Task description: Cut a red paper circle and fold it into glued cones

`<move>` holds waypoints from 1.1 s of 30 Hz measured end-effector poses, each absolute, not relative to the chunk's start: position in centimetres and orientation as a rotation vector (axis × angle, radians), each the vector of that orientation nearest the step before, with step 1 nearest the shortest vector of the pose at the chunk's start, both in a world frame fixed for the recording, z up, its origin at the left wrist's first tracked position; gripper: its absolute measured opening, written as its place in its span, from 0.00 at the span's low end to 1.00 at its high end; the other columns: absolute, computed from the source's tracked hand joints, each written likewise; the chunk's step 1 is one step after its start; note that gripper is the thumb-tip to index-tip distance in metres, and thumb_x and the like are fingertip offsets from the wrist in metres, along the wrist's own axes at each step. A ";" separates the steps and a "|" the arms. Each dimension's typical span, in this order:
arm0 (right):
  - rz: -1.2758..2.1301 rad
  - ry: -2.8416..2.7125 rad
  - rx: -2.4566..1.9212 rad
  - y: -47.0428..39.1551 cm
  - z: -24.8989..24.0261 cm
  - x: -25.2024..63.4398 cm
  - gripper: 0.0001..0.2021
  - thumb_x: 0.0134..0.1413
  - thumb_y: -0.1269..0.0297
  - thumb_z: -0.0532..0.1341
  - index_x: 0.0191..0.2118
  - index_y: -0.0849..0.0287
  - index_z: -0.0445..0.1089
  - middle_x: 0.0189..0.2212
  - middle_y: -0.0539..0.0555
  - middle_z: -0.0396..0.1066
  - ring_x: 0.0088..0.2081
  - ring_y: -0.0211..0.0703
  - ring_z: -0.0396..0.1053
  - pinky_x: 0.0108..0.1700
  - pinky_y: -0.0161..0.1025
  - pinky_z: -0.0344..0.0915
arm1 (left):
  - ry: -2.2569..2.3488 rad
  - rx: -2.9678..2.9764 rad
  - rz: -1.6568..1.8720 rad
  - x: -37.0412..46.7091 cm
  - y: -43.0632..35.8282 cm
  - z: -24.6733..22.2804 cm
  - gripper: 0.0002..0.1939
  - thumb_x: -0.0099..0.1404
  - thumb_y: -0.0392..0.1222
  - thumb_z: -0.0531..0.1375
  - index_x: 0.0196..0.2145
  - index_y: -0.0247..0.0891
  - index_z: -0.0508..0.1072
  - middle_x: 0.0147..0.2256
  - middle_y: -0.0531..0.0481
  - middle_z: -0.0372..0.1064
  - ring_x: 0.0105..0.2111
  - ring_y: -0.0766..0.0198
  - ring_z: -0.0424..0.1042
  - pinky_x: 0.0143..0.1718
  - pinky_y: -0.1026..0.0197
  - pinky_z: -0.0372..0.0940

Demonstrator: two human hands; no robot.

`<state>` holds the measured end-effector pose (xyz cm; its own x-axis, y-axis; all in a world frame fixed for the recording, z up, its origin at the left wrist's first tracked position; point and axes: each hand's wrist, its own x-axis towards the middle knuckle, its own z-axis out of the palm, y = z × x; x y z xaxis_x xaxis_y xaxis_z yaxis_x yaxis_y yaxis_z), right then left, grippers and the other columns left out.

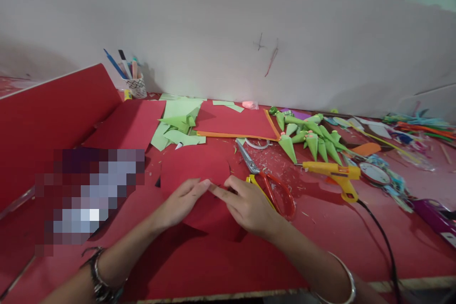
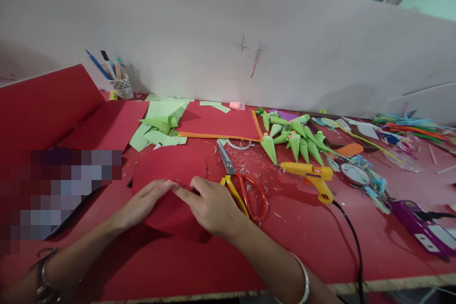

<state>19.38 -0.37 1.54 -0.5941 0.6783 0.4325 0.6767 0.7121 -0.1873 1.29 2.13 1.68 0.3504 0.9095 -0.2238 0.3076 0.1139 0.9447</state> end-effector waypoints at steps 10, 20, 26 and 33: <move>1.042 -1.825 -1.008 -0.4 2.3 19.6 0.06 0.57 0.67 0.47 0.37 0.56 0.60 0.29 0.49 0.61 0.31 0.36 0.61 0.35 0.34 0.59 | 1.087 1.769 0.563 1.3 2.4 1.9 0.20 0.63 0.53 0.43 0.20 0.38 0.60 0.23 0.54 0.59 0.27 0.64 0.59 0.31 0.65 0.58; 1.484 -1.963 -1.115 -0.1 1.3 19.6 0.18 0.57 0.57 0.47 0.20 0.58 0.59 0.18 0.46 0.56 0.24 0.35 0.55 0.28 0.33 0.54 | 0.865 1.911 0.401 1.3 2.4 1.9 0.21 0.65 0.50 0.40 0.21 0.37 0.57 0.21 0.56 0.52 0.23 0.68 0.54 0.28 0.65 0.54; 1.227 -2.121 -1.177 -0.2 1.3 19.3 0.20 0.58 0.58 0.48 0.16 0.59 0.51 0.15 0.44 0.48 0.19 0.31 0.48 0.23 0.32 0.45 | 0.885 1.984 0.454 1.2 2.9 1.5 0.20 0.65 0.48 0.42 0.18 0.37 0.52 0.19 0.58 0.46 0.20 0.71 0.49 0.23 0.66 0.48; 1.190 -2.044 -1.238 0.0 1.3 19.4 0.21 0.58 0.57 0.48 0.17 0.59 0.46 0.16 0.44 0.43 0.19 0.30 0.44 0.22 0.31 0.43 | 0.913 2.042 0.534 1.2 3.1 1.6 0.19 0.64 0.47 0.46 0.18 0.37 0.51 0.19 0.59 0.47 0.20 0.72 0.49 0.22 0.67 0.47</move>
